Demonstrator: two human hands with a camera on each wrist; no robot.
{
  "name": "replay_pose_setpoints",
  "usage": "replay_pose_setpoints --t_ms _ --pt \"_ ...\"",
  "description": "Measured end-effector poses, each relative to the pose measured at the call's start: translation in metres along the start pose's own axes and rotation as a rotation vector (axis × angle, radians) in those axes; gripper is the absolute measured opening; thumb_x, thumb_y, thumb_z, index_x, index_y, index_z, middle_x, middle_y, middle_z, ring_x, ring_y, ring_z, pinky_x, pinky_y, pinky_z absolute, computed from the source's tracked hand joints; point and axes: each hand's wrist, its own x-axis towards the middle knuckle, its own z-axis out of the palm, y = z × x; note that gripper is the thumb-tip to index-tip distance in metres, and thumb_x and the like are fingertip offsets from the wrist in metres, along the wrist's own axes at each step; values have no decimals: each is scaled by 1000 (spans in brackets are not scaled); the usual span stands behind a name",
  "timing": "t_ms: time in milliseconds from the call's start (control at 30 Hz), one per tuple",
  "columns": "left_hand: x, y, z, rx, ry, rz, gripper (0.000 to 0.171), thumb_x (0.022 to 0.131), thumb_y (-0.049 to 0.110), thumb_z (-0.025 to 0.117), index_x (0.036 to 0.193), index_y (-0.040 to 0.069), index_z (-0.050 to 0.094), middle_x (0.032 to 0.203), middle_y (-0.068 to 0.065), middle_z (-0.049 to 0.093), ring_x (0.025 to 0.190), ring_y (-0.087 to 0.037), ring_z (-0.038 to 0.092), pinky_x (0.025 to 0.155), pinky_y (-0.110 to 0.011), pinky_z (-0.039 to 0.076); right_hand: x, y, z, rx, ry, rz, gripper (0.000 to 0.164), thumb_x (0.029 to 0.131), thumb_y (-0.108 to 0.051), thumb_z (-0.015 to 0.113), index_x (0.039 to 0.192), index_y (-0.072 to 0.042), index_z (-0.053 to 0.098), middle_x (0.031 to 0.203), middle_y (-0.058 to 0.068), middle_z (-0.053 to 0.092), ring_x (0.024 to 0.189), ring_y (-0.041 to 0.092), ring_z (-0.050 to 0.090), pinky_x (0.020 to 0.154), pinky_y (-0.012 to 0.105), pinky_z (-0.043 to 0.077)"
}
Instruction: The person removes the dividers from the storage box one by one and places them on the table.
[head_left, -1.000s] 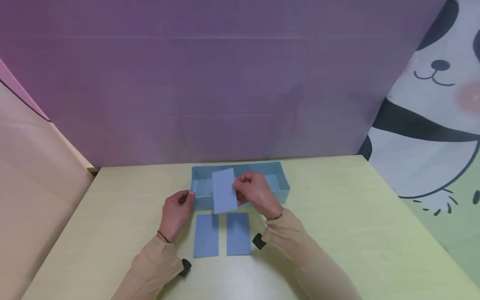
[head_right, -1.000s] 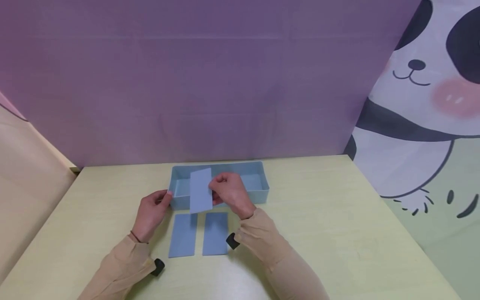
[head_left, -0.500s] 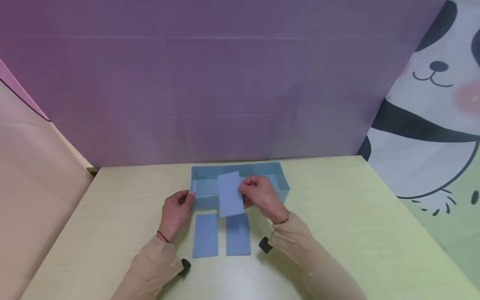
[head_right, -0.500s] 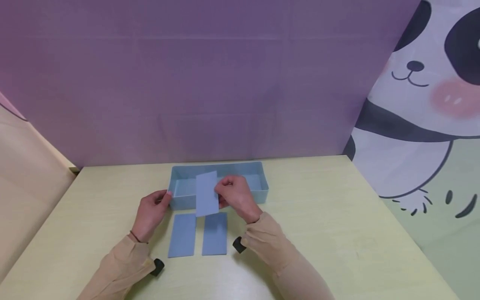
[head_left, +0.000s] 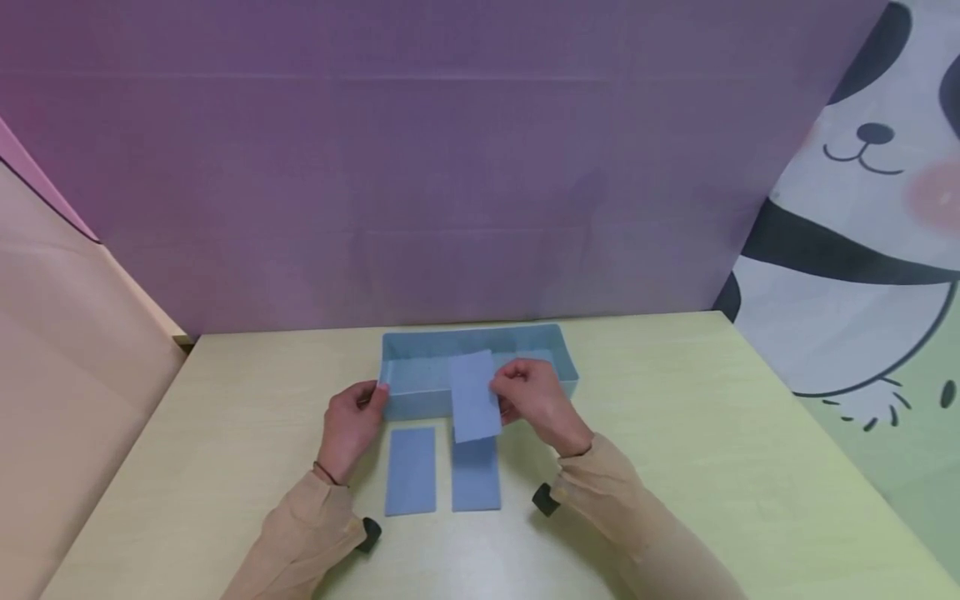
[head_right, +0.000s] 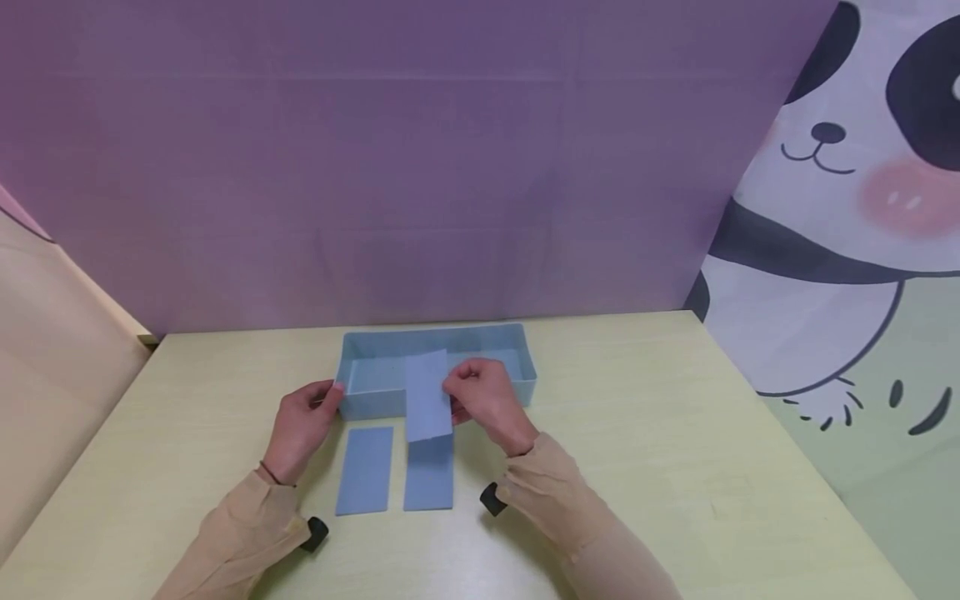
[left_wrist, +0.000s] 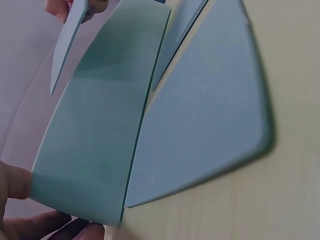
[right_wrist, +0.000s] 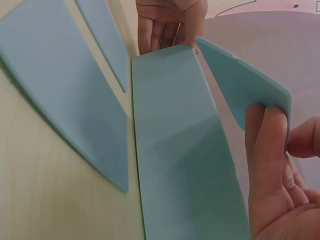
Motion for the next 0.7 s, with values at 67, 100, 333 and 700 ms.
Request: replay_pose_setpoints --t_ms 67,100,333,700 --pt "0 0 0 -2 -3 0 37 91 27 49 111 -3 57 106 -23 61 92 -26 55 82 -45 46 -2 1 -2 -1 -4 6 11 78 -10 60 83 -1 59 71 14 61 60 31 59 50 37 53" --pt "0 0 0 -4 -3 0 36 91 27 50 111 -3 57 106 -23 61 92 -26 55 82 -45 46 -2 1 -2 -1 -8 7 11 78 -10 60 83 -1 59 70 15 61 60 31 58 50 37 53" --pt "0 0 0 -4 -9 12 36 92 27 49 111 -3 57 106 -24 60 93 -27 55 82 -44 47 -6 5 -7 -15 -9 9 11 79 -11 59 82 -1 58 69 14 61 58 31 58 49 37 53" --pt "0 -1 0 -6 -3 21 36 91 27 50 110 -2 58 104 -24 61 91 -26 55 80 -44 47 -13 10 -14 -24 -3 26 11 78 -10 59 83 0 57 68 14 61 57 31 58 47 37 53"
